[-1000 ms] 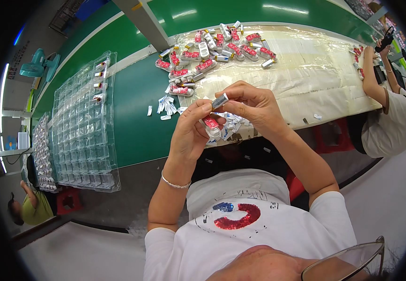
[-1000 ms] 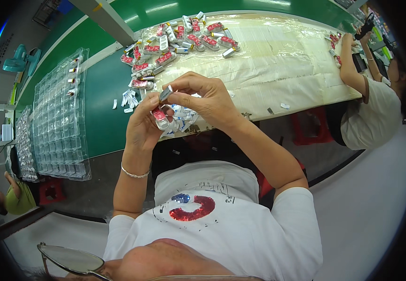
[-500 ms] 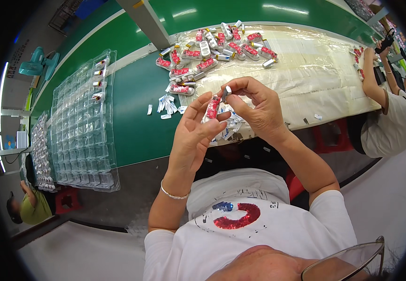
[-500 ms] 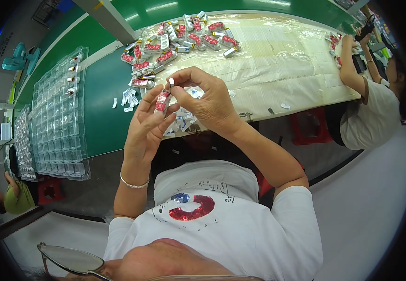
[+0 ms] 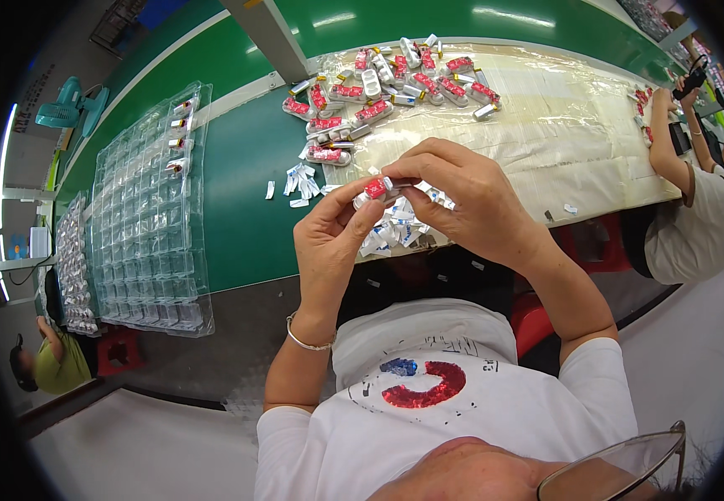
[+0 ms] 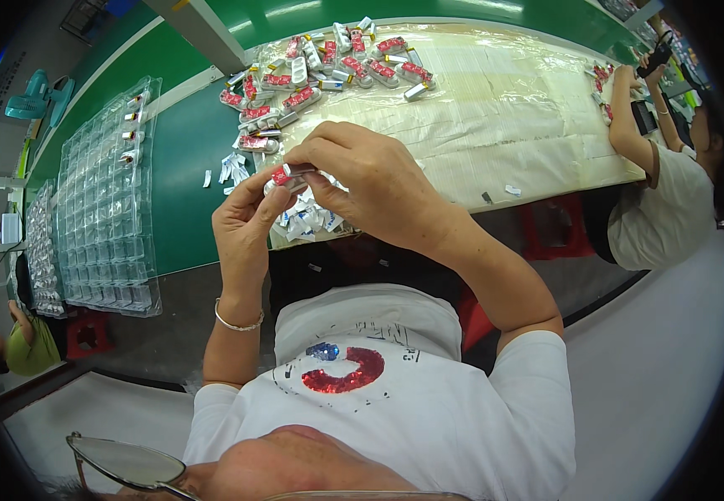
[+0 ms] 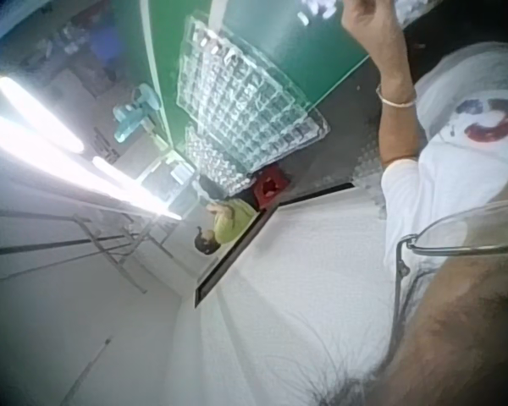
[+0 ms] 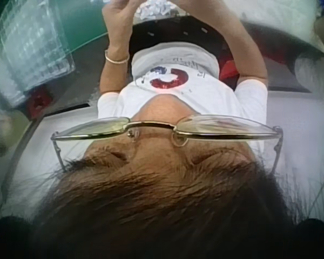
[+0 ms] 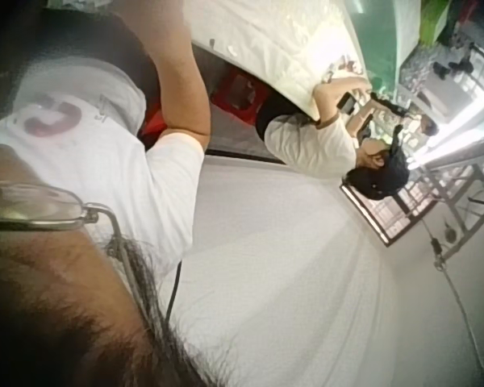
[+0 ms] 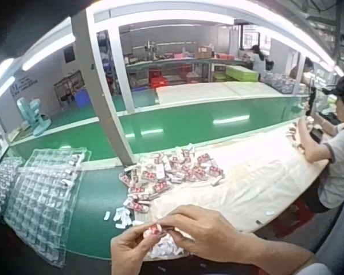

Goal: The person places small, individually wrapped items into a clear plastic blister tray. They pick up items from a pile on the table, unwrap them, and place them into the tray slots. The person also handles empty plastic trays, stacking them on the floor.

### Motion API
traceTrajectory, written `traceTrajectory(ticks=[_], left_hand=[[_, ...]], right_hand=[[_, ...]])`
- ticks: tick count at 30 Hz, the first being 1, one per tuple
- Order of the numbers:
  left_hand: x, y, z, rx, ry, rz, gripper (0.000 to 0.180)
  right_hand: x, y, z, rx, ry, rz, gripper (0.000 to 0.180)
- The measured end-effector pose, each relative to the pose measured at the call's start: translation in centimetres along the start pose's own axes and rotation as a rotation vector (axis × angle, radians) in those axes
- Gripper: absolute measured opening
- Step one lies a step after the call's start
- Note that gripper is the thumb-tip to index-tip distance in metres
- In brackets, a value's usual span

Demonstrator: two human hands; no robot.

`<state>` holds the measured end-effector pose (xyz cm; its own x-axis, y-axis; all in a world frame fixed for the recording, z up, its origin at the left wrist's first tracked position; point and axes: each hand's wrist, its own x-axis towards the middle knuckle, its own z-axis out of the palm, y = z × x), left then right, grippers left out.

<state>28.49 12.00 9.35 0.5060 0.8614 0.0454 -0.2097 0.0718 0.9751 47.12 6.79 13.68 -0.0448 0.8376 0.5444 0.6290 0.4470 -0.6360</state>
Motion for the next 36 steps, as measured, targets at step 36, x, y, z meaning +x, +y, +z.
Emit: traceTrajectory(ticks=[36], left_hand=[[-0.7,1.9,0.6,0.148,-0.019,0.15,0.031]], right_hand=[[-1.3,-0.2,1.0,-0.258,0.001,-0.204,0.039]])
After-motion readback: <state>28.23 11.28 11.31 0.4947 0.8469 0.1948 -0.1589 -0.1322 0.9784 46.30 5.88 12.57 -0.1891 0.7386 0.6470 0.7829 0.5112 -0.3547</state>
